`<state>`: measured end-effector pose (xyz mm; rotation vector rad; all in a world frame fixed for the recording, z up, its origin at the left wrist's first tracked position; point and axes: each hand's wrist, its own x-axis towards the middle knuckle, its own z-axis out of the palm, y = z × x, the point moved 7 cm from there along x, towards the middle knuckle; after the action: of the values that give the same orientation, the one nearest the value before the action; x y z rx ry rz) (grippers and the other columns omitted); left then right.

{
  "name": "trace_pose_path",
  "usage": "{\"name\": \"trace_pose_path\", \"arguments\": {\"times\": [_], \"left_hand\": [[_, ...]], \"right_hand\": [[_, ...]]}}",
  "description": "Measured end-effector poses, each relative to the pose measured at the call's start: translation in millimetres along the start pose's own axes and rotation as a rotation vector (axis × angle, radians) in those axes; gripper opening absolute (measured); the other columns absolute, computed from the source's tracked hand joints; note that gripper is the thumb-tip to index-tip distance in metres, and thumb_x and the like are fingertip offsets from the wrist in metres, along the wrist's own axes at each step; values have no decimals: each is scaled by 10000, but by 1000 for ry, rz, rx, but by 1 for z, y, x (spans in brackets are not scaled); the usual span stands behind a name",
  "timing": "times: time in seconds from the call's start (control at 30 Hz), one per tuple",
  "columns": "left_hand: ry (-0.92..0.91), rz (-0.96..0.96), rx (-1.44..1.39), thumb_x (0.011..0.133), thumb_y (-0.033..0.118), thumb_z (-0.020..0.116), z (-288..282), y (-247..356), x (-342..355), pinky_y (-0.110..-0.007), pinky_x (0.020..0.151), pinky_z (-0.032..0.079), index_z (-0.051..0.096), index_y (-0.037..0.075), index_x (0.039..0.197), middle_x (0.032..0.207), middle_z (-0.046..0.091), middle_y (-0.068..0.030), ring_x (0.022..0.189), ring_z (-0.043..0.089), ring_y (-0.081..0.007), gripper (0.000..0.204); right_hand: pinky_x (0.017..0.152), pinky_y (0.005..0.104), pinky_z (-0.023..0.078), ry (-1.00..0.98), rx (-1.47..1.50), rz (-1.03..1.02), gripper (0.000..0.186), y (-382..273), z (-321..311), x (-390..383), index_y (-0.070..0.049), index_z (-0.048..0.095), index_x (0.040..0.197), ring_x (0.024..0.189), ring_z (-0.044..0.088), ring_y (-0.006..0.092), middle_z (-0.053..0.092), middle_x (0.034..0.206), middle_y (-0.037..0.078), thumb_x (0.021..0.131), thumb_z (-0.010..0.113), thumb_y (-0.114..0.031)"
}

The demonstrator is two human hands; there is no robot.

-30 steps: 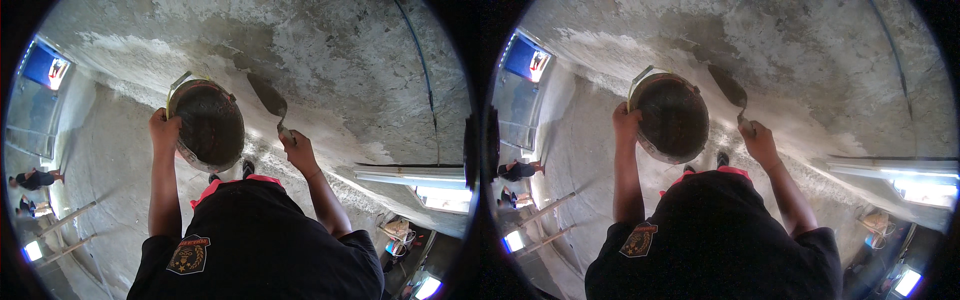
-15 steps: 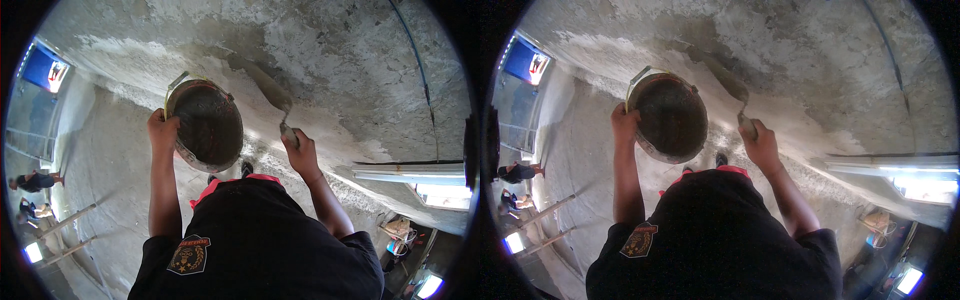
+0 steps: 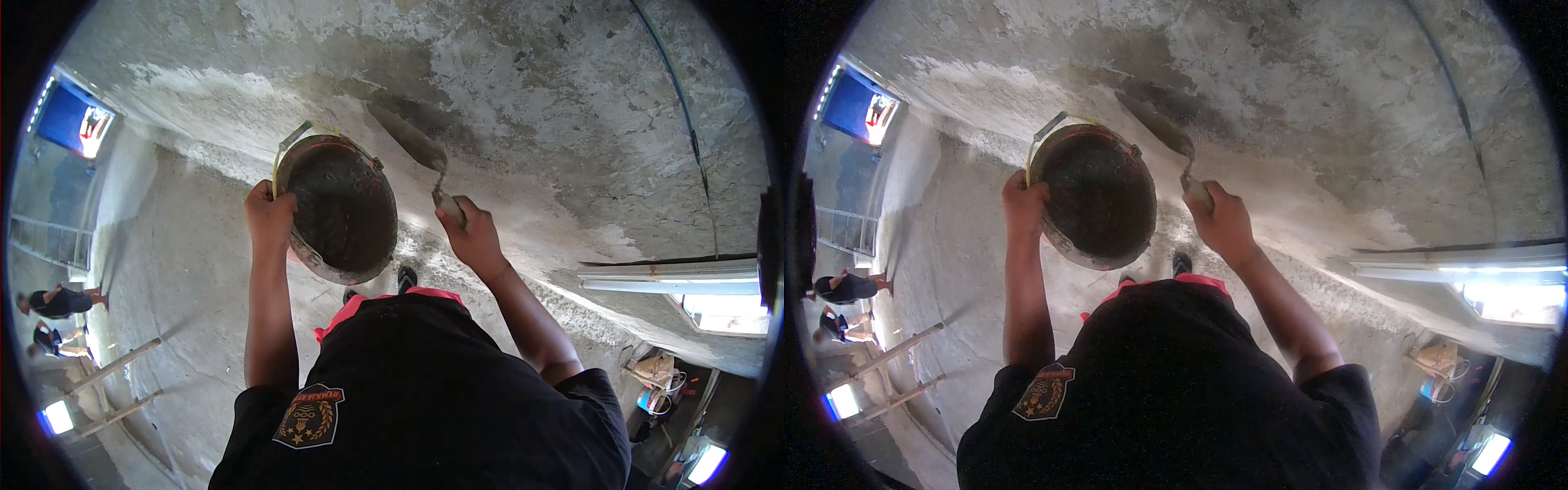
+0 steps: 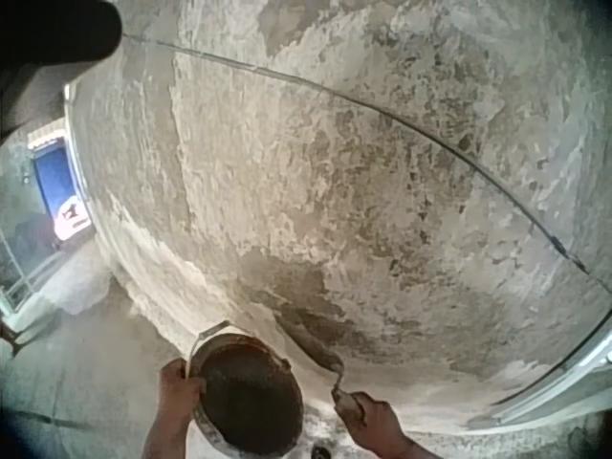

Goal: The person scoops cement from a bucket using a trowel and applies it onto the wall.

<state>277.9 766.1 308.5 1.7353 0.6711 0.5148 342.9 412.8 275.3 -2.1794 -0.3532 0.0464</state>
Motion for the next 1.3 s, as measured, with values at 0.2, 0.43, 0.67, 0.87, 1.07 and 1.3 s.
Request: {"name": "trace_pose_path", "arguments": {"times": [0.2,0.43,0.67,0.87,1.07,1.3], "left_hand": [[4,-12,-7,654,-15,586,-7,0,0,-255,488,346,534,34,642,595,540,-14,523,455,-83,72],[6,-12,-55,647,-17,587,-4,6,-2,-257,491,355,547,24,658,607,544,-15,530,461,-87,58],[44,-31,49,655,-19,588,-13,-3,-2,-264,494,372,566,5,682,614,557,-23,532,481,-97,43],[42,-26,41,655,-6,597,-4,6,-7,-268,497,378,569,7,670,605,558,-25,531,483,-97,35],[54,-29,48,658,-4,597,-4,0,-6,-265,497,374,571,11,667,606,560,-22,531,483,-96,32],[31,-21,69,653,-4,602,5,7,-7,-261,488,351,538,36,639,589,525,-1,532,457,-80,77]], "right_hand": [[652,449,516,121,-54,-13,338,17,-11,11,-12,643,1053,780,666,434,672,802,251,916,661,-320],[674,460,513,8,-25,-36,342,-1,9,5,-13,646,1046,781,664,435,673,806,247,910,666,-326],[655,428,518,109,48,57,335,8,-4,-12,-16,641,1059,747,667,418,670,786,237,911,670,-315],[663,484,513,42,-41,-2,351,6,8,1,-23,629,1075,797,665,444,674,812,250,886,698,-311],[652,439,515,90,87,56,347,13,-2,2,-12,648,1063,733,671,418,667,765,236,888,700,-306],[670,437,531,6,-4,-20,340,9,-9,8,-7,649,1084,765,686,400,679,816,246,886,692,-280]]}}
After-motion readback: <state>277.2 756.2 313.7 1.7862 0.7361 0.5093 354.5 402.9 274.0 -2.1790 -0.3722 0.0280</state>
